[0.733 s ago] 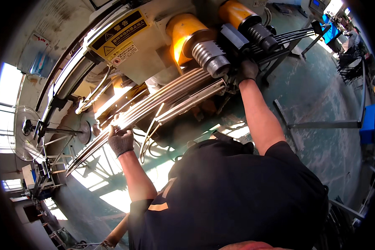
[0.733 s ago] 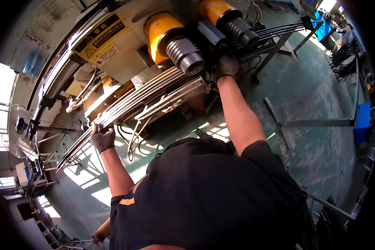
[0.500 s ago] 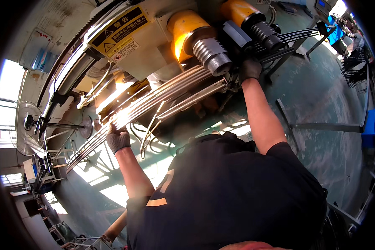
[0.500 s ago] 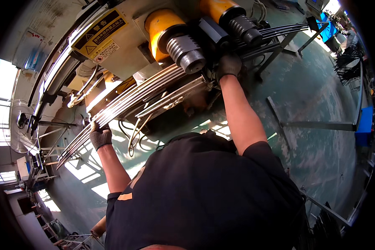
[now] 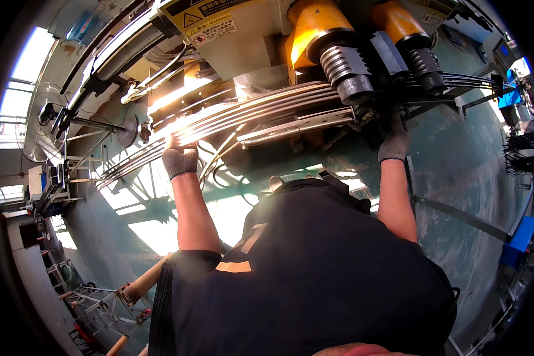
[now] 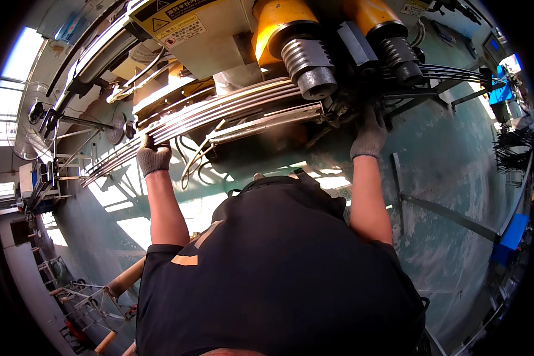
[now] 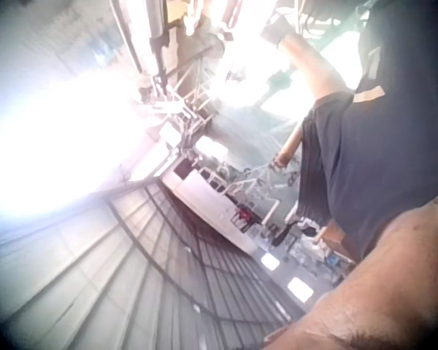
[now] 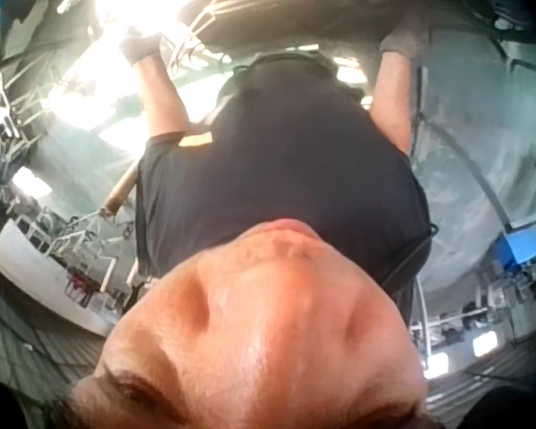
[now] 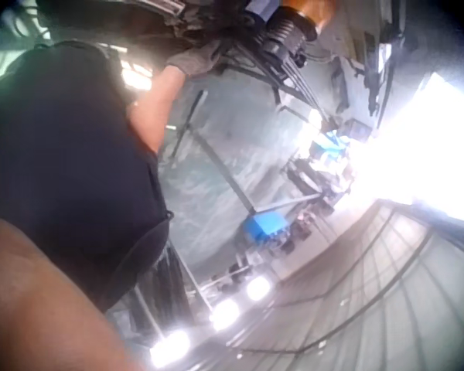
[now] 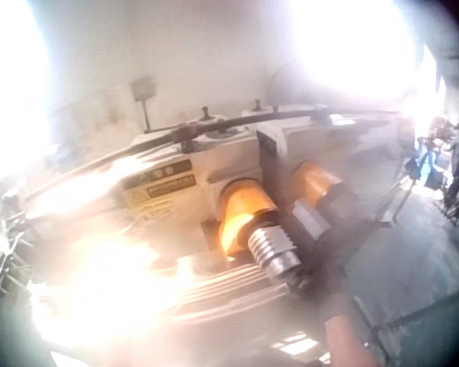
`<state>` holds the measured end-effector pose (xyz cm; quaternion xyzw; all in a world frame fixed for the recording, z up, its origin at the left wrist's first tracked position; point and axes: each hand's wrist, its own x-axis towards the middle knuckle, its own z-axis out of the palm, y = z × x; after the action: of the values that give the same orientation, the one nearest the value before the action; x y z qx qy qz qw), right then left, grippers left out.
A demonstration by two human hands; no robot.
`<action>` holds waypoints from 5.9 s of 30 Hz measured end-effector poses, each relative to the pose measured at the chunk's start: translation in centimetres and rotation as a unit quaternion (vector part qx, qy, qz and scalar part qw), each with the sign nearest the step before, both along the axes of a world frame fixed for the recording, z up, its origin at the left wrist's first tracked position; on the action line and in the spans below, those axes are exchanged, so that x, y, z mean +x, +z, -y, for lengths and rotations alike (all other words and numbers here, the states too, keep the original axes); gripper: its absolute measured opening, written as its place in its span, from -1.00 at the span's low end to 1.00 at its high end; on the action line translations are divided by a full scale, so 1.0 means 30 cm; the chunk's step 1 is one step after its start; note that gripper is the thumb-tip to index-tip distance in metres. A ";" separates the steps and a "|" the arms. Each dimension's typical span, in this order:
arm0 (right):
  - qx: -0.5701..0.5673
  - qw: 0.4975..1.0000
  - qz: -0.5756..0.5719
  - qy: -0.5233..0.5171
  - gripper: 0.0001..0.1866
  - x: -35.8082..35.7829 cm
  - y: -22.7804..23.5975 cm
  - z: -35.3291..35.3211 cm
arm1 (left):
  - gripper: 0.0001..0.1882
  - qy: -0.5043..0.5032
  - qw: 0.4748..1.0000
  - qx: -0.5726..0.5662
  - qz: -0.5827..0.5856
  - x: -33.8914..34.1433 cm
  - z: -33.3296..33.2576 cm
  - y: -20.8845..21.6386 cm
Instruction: The person repeatedly picks up straight metal rods from a rack, inserts them into a bending machine, and operates the machine to bend them. After each bend, the person removes the shaped rod and places it on a nearby rack, then repeats the process with the next rod.
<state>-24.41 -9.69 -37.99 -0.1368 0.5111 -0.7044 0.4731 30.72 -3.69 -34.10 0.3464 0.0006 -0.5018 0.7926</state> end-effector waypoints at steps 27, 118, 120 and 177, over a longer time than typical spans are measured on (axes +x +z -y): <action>0.388 0.885 -0.199 0.161 -0.83 0.018 -0.485 -0.425 | -0.50 0.088 0.977 -0.189 -0.051 0.635 -0.364 -0.184; 0.034 0.670 -0.740 0.054 -0.55 0.003 -0.152 -0.105 | -0.59 -0.114 0.990 0.086 -0.009 -0.072 -0.178 -0.127; -0.027 0.945 -0.326 -0.026 -0.53 0.144 0.128 -0.033 | -0.61 -0.084 0.995 0.048 0.008 -0.054 -0.163 -0.073; -0.042 0.997 -0.003 0.064 -0.86 -0.060 0.151 0.398 | -0.75 -0.100 0.699 -0.137 0.694 -1.158 0.265 1.272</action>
<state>-26.19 -21.62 -33.45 -0.1908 0.4730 -0.6930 0.5096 -4.01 -11.63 4.07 0.4821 -0.6533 -0.1895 0.5522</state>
